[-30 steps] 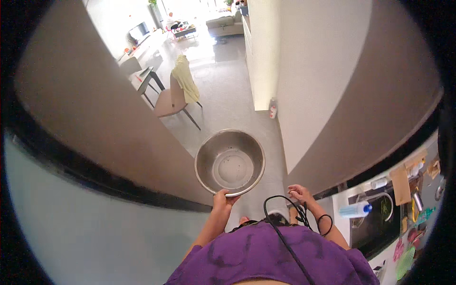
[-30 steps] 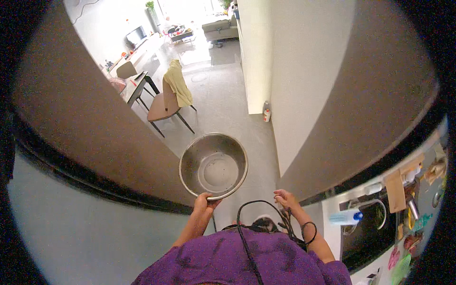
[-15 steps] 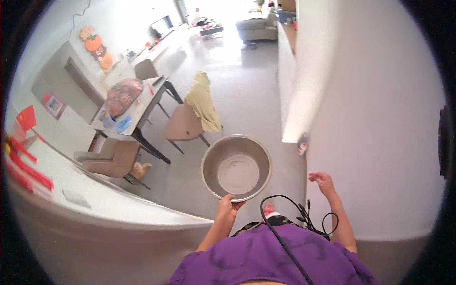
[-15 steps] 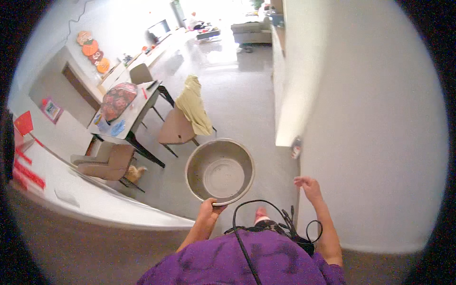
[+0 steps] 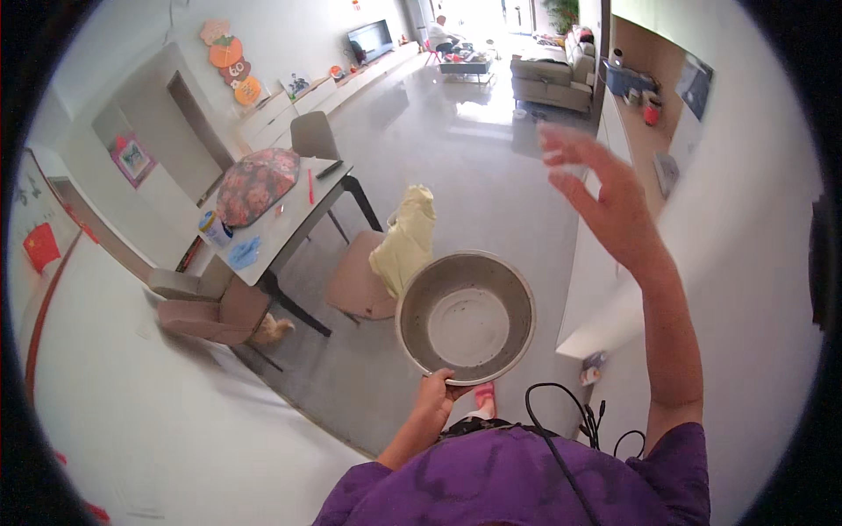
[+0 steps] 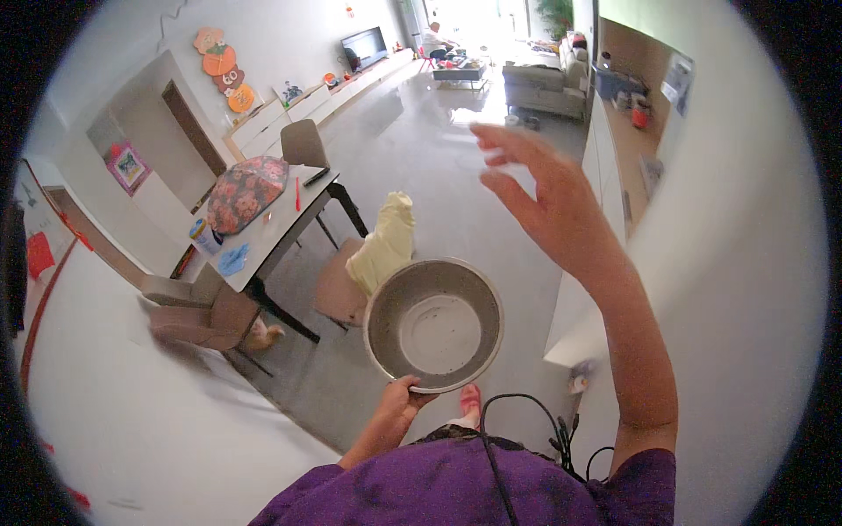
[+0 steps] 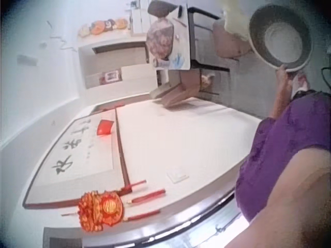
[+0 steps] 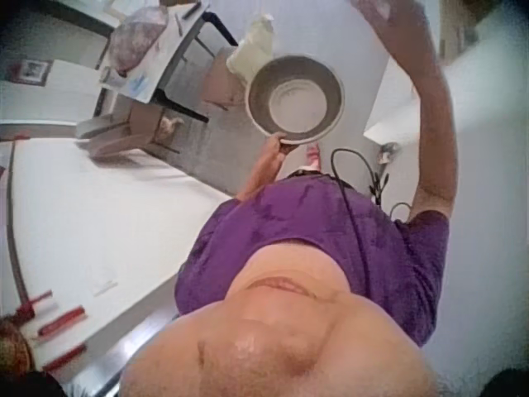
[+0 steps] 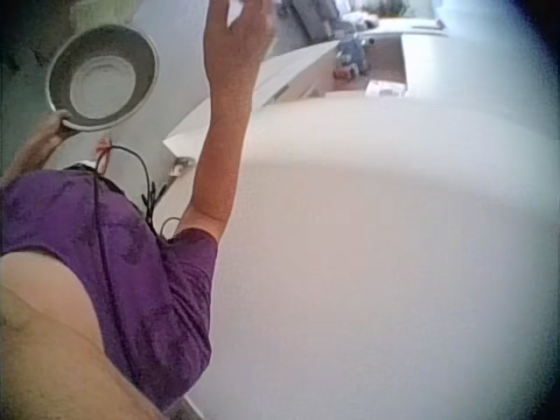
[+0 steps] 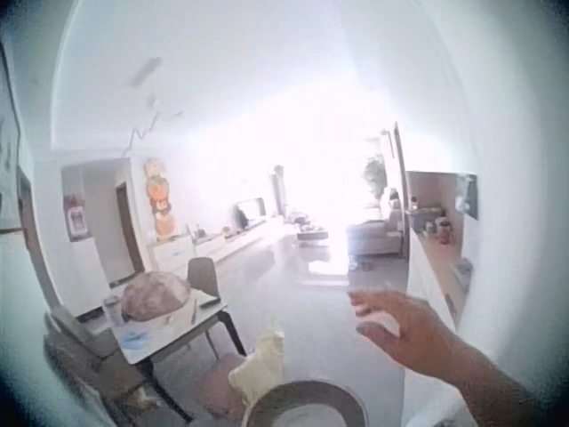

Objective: The person carries a metal bowl to the living room table, mixes meat filling in the bowl, transfers some into a small bowl with a spoon, and then fills and folds dough wrappers into dumplings.

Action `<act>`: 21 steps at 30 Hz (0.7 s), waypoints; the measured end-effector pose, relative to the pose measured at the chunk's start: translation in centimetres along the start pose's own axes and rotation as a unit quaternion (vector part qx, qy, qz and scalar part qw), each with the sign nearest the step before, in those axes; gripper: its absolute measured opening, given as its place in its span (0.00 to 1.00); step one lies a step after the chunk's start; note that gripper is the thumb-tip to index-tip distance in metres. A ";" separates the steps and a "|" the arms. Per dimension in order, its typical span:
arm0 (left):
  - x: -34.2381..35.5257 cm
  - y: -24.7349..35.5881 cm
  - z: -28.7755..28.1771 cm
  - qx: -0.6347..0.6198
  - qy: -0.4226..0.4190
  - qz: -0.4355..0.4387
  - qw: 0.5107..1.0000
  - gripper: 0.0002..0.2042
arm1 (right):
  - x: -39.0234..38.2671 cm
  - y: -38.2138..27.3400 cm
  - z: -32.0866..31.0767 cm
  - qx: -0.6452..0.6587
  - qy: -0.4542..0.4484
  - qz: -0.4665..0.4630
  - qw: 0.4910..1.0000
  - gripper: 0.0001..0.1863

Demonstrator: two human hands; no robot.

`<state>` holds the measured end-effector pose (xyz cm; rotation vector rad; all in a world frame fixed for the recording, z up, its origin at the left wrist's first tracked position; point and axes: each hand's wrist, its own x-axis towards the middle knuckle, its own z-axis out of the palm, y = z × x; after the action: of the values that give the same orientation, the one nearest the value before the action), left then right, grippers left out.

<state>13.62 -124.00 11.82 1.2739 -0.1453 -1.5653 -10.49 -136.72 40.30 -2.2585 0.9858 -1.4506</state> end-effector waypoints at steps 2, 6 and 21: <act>5.4 1.3 2.7 0.004 -0.008 0.019 1.000 0.17 | 5.2 0.7 0.0 -0.042 0.023 -0.058 0.997 0.22; 13.6 5.2 7.2 -0.039 -0.027 -0.032 0.998 0.21 | 12.6 2.9 0.9 -0.087 0.024 -0.107 0.990 0.26; 46.3 14.8 24.0 0.008 0.011 -0.104 0.994 0.15 | 32.4 32.8 -1.0 -0.110 -0.008 -0.166 0.980 0.32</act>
<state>10.74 -177.23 2.12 1.3532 -0.0107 -1.7284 -15.72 -182.30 44.60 -2.6962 0.8267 -1.5101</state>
